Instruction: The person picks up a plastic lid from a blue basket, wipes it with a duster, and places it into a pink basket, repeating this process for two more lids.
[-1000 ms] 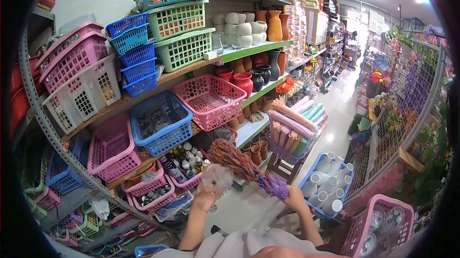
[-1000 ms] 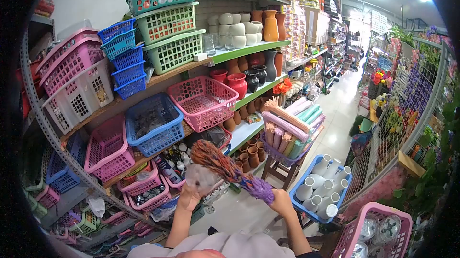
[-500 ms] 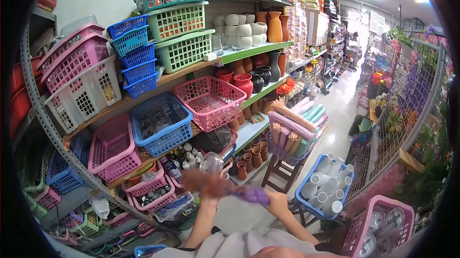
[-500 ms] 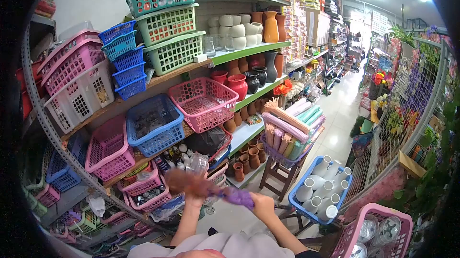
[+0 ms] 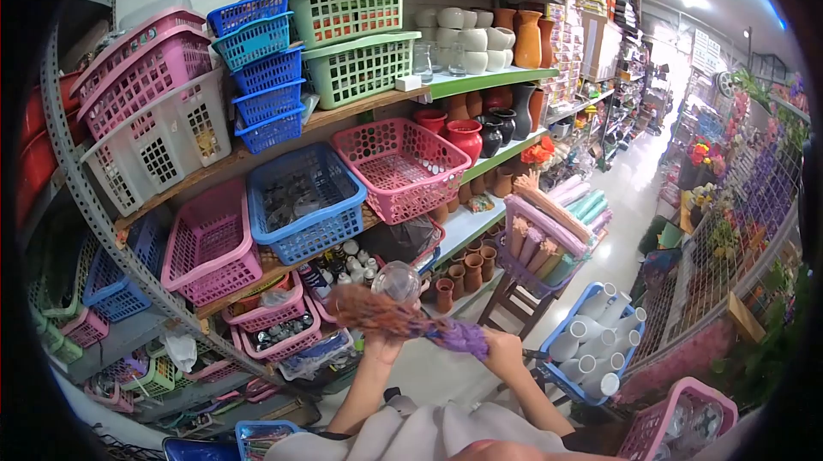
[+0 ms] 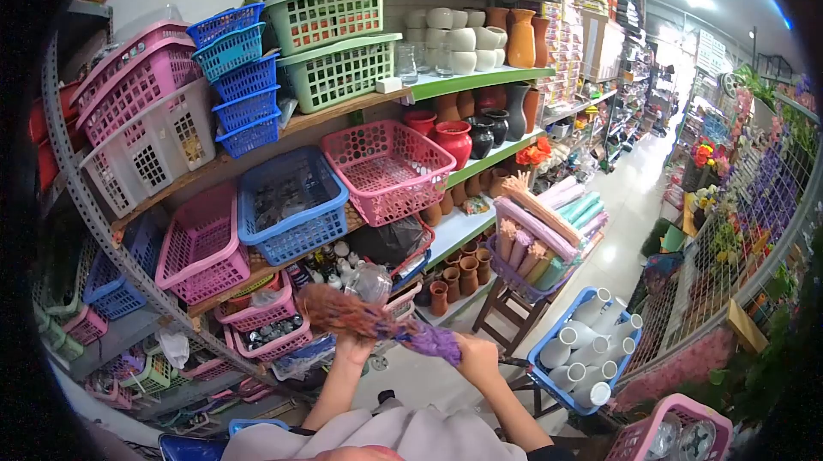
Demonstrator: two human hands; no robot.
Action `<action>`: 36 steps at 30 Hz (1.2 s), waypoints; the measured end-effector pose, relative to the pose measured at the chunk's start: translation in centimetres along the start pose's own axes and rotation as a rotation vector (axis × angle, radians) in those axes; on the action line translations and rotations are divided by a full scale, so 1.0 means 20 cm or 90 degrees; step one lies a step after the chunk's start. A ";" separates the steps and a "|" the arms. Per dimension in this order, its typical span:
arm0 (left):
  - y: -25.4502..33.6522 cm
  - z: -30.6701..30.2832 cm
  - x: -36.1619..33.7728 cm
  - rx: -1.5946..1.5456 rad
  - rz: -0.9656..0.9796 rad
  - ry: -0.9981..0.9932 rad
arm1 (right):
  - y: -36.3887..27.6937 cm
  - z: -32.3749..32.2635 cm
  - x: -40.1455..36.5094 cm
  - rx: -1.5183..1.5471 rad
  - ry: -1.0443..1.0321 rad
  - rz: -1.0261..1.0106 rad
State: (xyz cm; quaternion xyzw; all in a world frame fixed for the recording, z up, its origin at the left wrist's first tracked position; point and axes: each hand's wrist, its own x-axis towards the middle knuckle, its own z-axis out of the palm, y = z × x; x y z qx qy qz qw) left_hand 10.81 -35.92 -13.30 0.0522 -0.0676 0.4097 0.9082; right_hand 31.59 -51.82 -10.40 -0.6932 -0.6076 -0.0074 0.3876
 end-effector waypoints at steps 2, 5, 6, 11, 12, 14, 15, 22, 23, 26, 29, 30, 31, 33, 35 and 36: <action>0.06 0.01 0.04 -0.032 -0.011 0.017 | -0.07 -0.02 0.11 -0.035 -0.049 0.042; 0.14 0.04 0.10 0.026 0.043 0.045 | -0.06 0.07 0.27 -0.076 -0.039 -0.005; 0.21 0.07 0.12 0.010 0.012 0.040 | -0.08 0.08 0.34 -0.091 -0.054 -0.009; 0.47 0.14 0.26 -0.017 0.054 -0.093 | -0.14 0.17 0.70 -0.042 -0.028 -0.033; 0.50 0.19 0.26 0.039 0.068 -0.055 | -0.08 0.21 0.78 -0.043 0.020 0.053; 0.56 0.25 0.27 0.143 0.088 -0.005 | -0.03 0.20 0.95 -0.076 0.100 0.153; 0.59 0.25 0.27 0.191 0.095 0.009 | -0.07 0.16 1.05 -0.108 0.129 0.169; 0.83 0.31 0.38 0.406 0.092 0.018 | -0.22 0.21 1.54 -0.137 0.118 0.071; 0.86 0.30 0.39 0.406 0.092 0.016 | -0.23 0.24 1.60 -0.231 0.094 0.013; 0.95 0.31 0.42 0.425 0.084 0.000 | -0.24 0.38 1.79 -0.448 0.010 -0.098; 1.03 0.33 0.44 0.442 0.064 -0.027 | -0.27 0.48 1.97 -0.546 -0.096 -0.126; 1.05 0.34 0.45 0.443 0.061 -0.026 | -0.28 0.50 2.00 -0.573 -0.169 -0.098; 1.06 0.36 0.45 0.473 0.079 -0.021 | -0.29 0.51 2.02 -0.573 -0.169 -0.095; 1.09 0.40 0.45 0.501 0.099 -0.018 | -0.32 0.47 2.04 -0.585 -0.200 -0.098; 1.12 0.45 0.45 0.509 0.085 -0.003 | -0.36 0.43 2.04 -0.551 -0.246 -0.055; 1.13 0.44 0.45 0.509 0.089 -0.003 | -0.39 0.42 2.02 -0.543 -0.194 -0.067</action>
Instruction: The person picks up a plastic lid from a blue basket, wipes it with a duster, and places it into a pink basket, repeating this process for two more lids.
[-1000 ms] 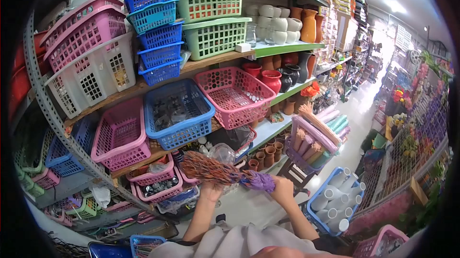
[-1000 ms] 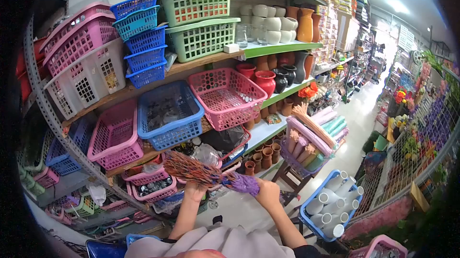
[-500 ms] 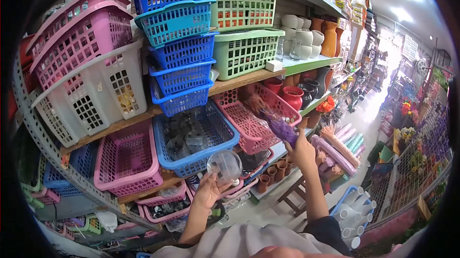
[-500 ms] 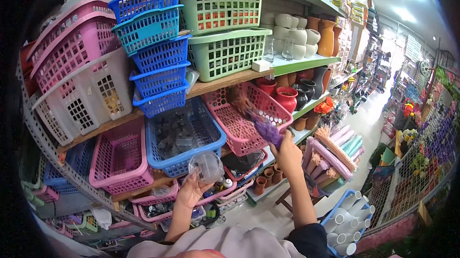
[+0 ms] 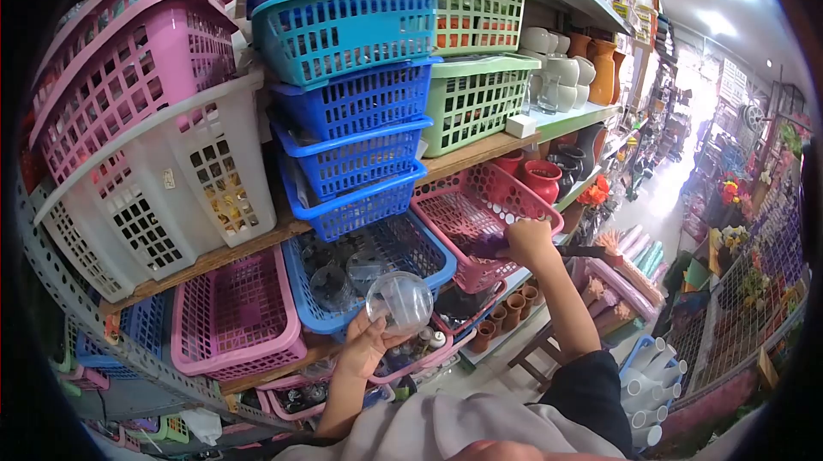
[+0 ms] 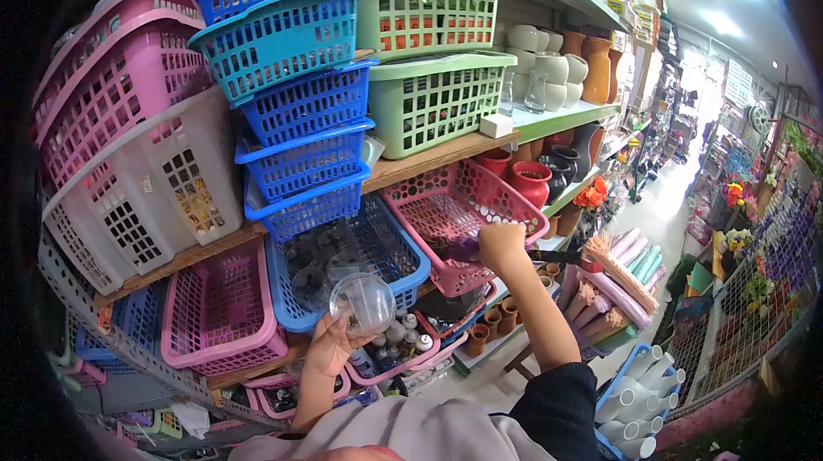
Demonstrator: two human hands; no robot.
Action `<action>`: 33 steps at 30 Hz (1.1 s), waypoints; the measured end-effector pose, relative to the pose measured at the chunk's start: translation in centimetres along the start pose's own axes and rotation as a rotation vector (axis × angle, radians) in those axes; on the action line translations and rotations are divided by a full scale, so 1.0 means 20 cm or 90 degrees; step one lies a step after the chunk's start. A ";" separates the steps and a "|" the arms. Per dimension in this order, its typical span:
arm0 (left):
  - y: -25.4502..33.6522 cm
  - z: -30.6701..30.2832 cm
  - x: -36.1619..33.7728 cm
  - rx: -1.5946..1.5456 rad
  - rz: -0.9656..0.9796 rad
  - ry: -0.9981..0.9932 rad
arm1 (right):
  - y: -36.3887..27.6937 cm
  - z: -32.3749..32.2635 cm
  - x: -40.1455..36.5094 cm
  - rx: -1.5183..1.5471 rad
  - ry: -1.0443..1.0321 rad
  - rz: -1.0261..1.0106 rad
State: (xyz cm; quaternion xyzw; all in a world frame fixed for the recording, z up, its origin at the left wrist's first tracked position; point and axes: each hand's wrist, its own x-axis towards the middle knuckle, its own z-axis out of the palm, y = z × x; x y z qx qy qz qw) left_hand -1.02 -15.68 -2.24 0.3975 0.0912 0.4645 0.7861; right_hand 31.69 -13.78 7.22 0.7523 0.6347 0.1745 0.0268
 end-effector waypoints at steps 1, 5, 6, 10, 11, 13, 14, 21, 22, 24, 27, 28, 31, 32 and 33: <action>0.01 -0.02 0.00 0.018 -0.005 0.010 | -0.02 -0.02 -0.03 0.008 0.052 0.008; 0.07 -0.01 -0.01 0.061 -0.008 0.007 | -0.20 -0.18 -0.11 0.162 0.170 -0.115; 0.09 0.00 -0.01 0.028 -0.023 0.003 | -0.26 -0.21 -0.11 0.278 0.114 -0.162; 0.16 0.01 -0.04 0.204 0.057 -0.006 | -0.45 -0.23 -0.07 0.690 -0.220 -0.319; 0.19 0.02 -0.05 0.209 0.065 0.005 | -0.51 -0.21 -0.07 0.808 -0.264 -0.352; 0.25 0.02 -0.08 0.400 0.094 -0.042 | -0.57 -0.19 -0.01 0.872 -0.352 -0.407; 0.29 0.02 -0.10 0.481 0.084 -0.032 | -0.61 -0.19 0.01 0.932 -0.440 -0.446; 0.57 0.08 -0.10 1.188 0.166 0.159 | -0.82 -0.21 0.21 0.975 -0.435 -0.558; 0.60 0.04 -0.07 1.178 0.185 0.190 | -0.85 -0.21 0.23 1.007 -0.420 -0.524; 0.65 -0.07 0.00 1.186 0.191 0.220 | -0.91 -0.19 0.32 0.993 -0.386 -0.517; 0.75 -0.19 0.15 1.109 0.097 0.206 | -1.00 -0.19 0.45 0.970 -0.364 -0.484; 0.79 -0.25 0.21 1.018 0.032 0.173 | -1.05 -0.16 0.50 0.968 -0.297 -0.491; 0.86 -0.47 0.43 0.885 -0.044 0.041 | -1.07 -0.28 0.50 0.912 -0.269 -0.448; 0.86 -0.60 0.51 0.889 -0.036 0.045 | -1.13 -0.20 0.59 0.873 -0.224 -0.445; 0.85 -0.75 0.61 0.949 0.025 -0.003 | -1.19 -0.12 0.70 0.834 -0.179 -0.442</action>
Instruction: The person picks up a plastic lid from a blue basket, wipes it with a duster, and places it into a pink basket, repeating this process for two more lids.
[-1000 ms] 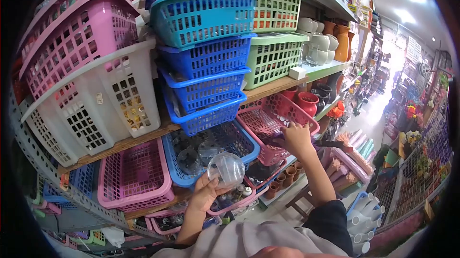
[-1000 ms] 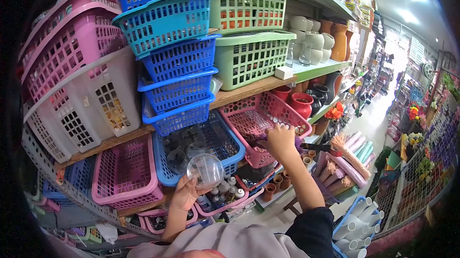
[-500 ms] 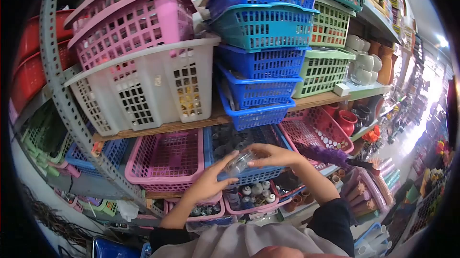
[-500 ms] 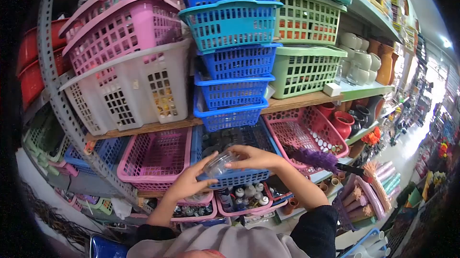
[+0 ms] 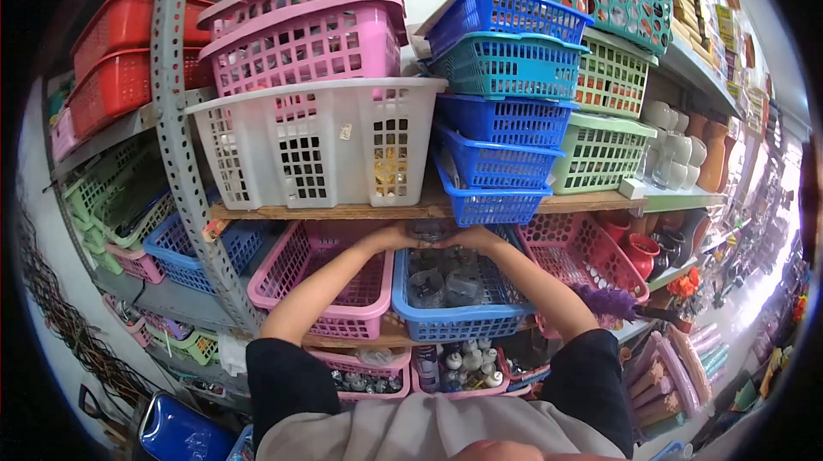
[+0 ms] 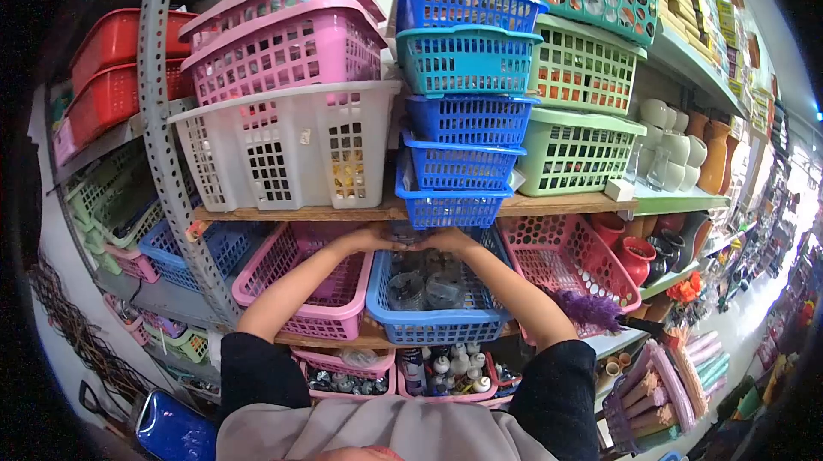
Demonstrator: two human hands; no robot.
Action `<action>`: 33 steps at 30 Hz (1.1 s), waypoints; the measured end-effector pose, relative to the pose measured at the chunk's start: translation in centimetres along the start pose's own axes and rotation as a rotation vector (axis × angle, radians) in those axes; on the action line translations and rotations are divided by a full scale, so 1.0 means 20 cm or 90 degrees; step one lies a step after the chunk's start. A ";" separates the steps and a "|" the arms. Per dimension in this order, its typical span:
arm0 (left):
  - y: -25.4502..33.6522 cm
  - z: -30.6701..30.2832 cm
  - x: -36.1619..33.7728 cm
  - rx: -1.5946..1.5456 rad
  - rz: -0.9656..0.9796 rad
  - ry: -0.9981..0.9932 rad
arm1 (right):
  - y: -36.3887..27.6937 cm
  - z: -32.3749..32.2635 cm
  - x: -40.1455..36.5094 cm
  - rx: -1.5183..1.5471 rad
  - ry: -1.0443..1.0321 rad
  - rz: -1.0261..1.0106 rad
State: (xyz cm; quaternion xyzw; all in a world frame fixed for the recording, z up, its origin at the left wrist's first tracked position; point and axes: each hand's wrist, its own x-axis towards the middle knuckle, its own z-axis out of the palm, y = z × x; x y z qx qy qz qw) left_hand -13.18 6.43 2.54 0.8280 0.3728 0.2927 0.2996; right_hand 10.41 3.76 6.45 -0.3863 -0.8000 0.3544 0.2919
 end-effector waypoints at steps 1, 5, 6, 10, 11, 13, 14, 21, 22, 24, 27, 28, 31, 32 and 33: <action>-0.14 -0.01 0.09 0.061 0.074 0.005 | 0.11 0.02 0.08 0.006 0.023 -0.004; -0.70 0.04 0.43 0.301 0.058 0.051 | 0.59 0.09 0.55 -0.382 -0.070 -0.074; -0.70 0.05 0.44 0.311 0.065 0.063 | 0.79 0.10 0.71 -0.456 -0.117 -0.072; -0.69 0.07 0.45 0.456 0.008 0.035 | 0.77 0.14 0.72 -0.513 -0.048 -0.061; -0.68 0.08 0.45 0.487 -0.011 0.023 | 0.86 0.15 0.80 -0.479 -0.041 -0.126; -0.64 0.10 0.46 0.546 -0.049 -0.003 | 1.43 0.18 1.23 -0.467 -0.023 -0.328; -0.64 0.11 0.47 0.576 -0.067 -0.016 | 1.34 0.17 1.17 -0.470 -0.021 -0.330; -0.46 0.21 0.46 0.727 -0.186 -0.122 | 1.28 0.35 1.02 -0.424 0.027 -0.303; -0.37 0.19 0.43 0.663 -0.230 -0.122 | 1.24 0.25 0.88 -0.453 -0.019 -0.255; -0.35 0.19 0.41 0.597 -0.271 -0.126 | 1.00 0.21 0.75 -0.506 -0.111 -0.157; -0.31 0.24 0.37 0.611 -0.218 -0.125 | 0.63 0.13 0.52 -0.567 -0.251 0.008; -0.08 0.23 0.27 0.631 -0.230 -0.152 | 0.54 0.14 0.40 -0.581 -0.301 0.065; 0.21 0.27 0.04 0.625 -0.191 -0.146 | 0.29 0.06 0.10 -0.542 -0.277 -0.011; 0.25 0.29 -0.04 0.599 -0.147 -0.099 | 0.33 0.04 0.04 -0.582 -0.282 -0.079; 0.34 0.32 -0.14 0.608 -0.089 -0.062 | 0.26 0.01 -0.10 -0.567 -0.250 -0.107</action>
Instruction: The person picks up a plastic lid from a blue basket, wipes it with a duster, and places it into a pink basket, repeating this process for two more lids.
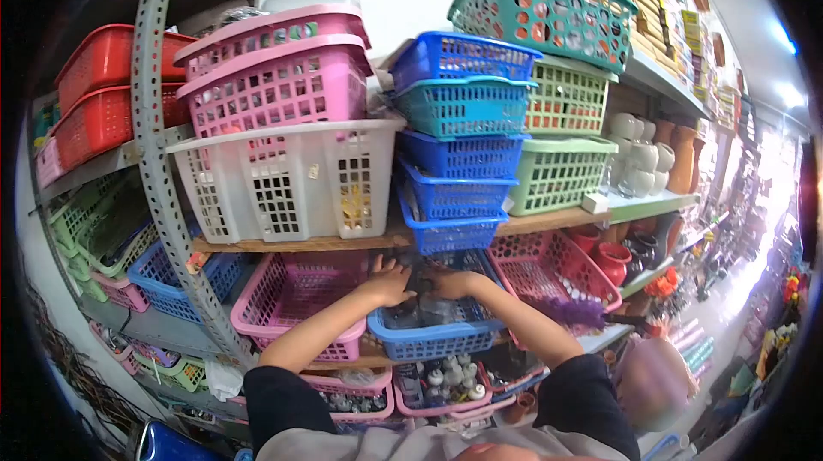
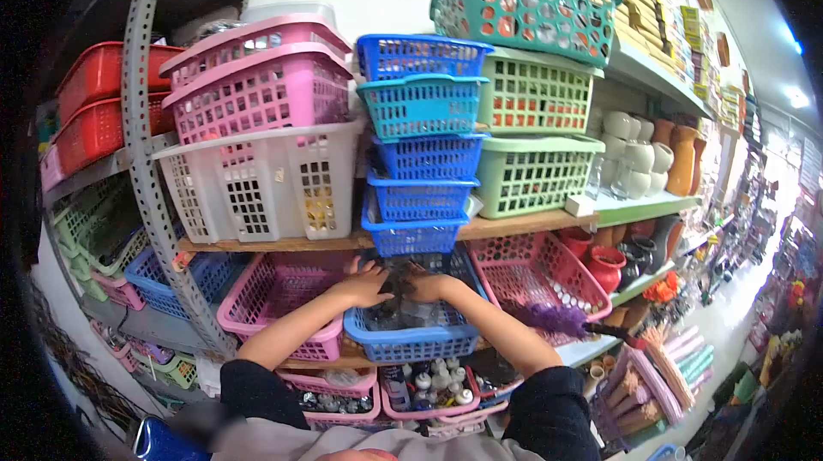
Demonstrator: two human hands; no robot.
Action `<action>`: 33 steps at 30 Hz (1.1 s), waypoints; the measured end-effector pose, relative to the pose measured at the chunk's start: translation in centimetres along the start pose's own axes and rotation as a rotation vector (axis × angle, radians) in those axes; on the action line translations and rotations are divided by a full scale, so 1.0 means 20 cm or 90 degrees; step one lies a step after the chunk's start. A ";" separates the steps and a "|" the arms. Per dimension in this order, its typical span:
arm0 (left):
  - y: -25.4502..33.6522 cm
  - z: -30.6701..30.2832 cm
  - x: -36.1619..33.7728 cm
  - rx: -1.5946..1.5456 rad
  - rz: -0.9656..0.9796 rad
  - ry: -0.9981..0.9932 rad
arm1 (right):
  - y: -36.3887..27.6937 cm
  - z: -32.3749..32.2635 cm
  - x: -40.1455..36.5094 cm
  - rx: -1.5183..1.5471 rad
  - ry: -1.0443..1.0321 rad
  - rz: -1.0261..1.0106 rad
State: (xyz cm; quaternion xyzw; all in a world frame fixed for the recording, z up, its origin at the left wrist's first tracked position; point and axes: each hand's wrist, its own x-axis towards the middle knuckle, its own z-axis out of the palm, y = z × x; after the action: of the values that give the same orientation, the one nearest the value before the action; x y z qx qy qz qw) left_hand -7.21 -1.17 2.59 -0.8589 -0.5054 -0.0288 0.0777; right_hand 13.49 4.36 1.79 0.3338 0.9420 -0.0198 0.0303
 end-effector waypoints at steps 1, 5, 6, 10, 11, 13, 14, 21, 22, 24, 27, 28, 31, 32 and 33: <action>0.08 -0.06 -0.11 0.005 0.034 0.059 | -0.10 -0.05 -0.17 0.010 -0.004 0.012; 0.43 -0.21 -0.44 -0.013 0.140 0.145 | -0.45 -0.14 -0.82 0.123 0.124 0.038; 0.54 -0.23 -0.49 -0.031 0.177 0.161 | -0.52 -0.12 -0.96 0.128 0.142 0.028; 0.96 -0.26 -0.57 -0.103 0.333 0.203 | -0.79 -0.09 -1.51 0.156 0.150 0.177; 1.07 -0.28 -0.57 -0.117 0.379 0.199 | -0.86 -0.08 -1.64 0.153 0.174 0.245; 1.33 -0.32 -0.57 -0.144 0.463 0.226 | -1.05 -0.09 -1.92 0.086 0.207 0.396; 1.46 -0.35 -0.57 -0.158 0.523 0.259 | -1.13 -0.09 -2.05 0.052 0.223 0.474; 2.40 -0.56 -0.85 -0.348 0.921 0.264 | -1.99 -0.10 -2.79 -0.164 0.297 1.047; 2.51 -0.58 -0.93 -0.363 0.978 0.265 | -2.12 -0.10 -2.83 -0.190 0.311 1.118; 2.70 -0.64 -1.09 -0.414 1.093 0.217 | -2.36 -0.10 -2.89 -0.215 0.318 1.231; 2.92 -0.74 -1.32 -0.476 1.248 0.148 | -2.65 -0.12 -2.88 -0.224 0.321 1.388; 2.98 -0.77 -1.39 -0.497 1.305 0.139 | -2.74 -0.12 -2.87 -0.236 0.313 1.426; 3.14 -0.82 -1.56 -0.527 1.448 0.112 | -2.94 -0.11 -2.83 -0.254 0.294 1.552; 3.19 -0.82 -1.61 -0.549 1.487 0.105 | -3.00 -0.10 -2.81 -0.259 0.290 1.593; 3.24 -0.84 -1.67 -0.572 1.524 0.097 | -3.05 -0.10 -2.79 -0.263 0.285 1.634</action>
State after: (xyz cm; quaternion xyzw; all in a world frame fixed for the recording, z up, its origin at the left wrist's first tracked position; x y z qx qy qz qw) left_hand 33.65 -63.60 8.04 -0.7224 0.6390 -0.1577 -0.2120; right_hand 18.26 -77.91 8.71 0.9694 -0.0721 0.2216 -0.0779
